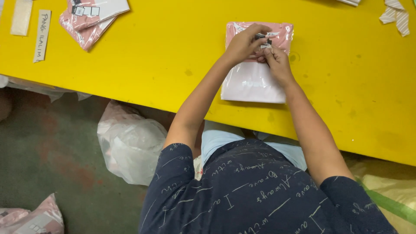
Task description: The person sits at a yellow table and packages folded pink and white shirts. They place each shirt into a clear plastic bag, smooth the packaging, and secure it with a striped paper tie. The person then stacks the finished packages on the table.
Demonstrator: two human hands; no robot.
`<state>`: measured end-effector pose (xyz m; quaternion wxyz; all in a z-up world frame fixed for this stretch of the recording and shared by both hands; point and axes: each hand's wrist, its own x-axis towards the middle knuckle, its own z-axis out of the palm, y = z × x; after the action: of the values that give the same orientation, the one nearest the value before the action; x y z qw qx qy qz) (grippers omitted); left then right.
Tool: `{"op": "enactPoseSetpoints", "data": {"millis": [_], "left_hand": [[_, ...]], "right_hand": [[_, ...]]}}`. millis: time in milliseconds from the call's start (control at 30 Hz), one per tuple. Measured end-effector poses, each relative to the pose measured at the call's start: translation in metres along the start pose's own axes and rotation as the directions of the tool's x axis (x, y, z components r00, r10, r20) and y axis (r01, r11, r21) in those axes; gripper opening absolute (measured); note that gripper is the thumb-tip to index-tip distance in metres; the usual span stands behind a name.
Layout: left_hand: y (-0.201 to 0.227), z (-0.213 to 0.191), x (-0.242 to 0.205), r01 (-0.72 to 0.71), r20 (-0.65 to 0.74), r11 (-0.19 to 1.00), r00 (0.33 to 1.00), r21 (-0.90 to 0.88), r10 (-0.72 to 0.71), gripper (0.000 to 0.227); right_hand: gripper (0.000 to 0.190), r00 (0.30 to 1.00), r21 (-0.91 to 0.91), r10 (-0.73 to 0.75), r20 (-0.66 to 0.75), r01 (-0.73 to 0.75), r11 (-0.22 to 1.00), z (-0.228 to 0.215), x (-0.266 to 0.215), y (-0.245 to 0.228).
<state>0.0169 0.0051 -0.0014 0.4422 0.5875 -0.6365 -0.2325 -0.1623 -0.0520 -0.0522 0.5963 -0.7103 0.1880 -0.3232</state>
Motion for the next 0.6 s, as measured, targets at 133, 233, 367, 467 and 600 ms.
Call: {"op": "enactPoseSetpoints", "data": {"millis": [133, 233, 367, 467, 600], "left_hand": [[-0.024, 0.006, -0.007, 0.142, 0.059, 0.982, 0.987, 0.125, -0.15, 0.012], [-0.026, 0.005, -0.01, 0.177, 0.004, 0.962, 0.983, 0.209, -0.181, 0.003], [-0.017, 0.011, -0.022, 0.388, 0.004, 0.907, 0.919, 0.163, -0.394, 0.008], [-0.026, 0.023, -0.03, 0.319, -0.002, 0.936, 0.947, 0.145, -0.323, 0.023], [-0.028, 0.015, -0.026, -0.044, 0.067, 0.882, 0.998, 0.468, 0.014, 0.003]], "right_hand": [[0.03, 0.995, 0.031, 0.091, 0.031, -0.092, 0.995, -0.003, -0.001, 0.001], [0.03, 0.998, -0.057, 0.031, 0.06, -0.028, 0.998, -0.009, 0.003, -0.001], [0.032, 0.998, 0.01, 0.044, 0.048, -0.044, 0.999, -0.015, 0.009, 0.006], [0.034, 1.0, -0.157, 0.016, 0.018, -0.013, 0.987, -0.009, 0.006, -0.011], [0.033, 0.982, -0.349, -0.177, 0.07, 0.19, 0.917, 0.0, -0.002, -0.026]]}}
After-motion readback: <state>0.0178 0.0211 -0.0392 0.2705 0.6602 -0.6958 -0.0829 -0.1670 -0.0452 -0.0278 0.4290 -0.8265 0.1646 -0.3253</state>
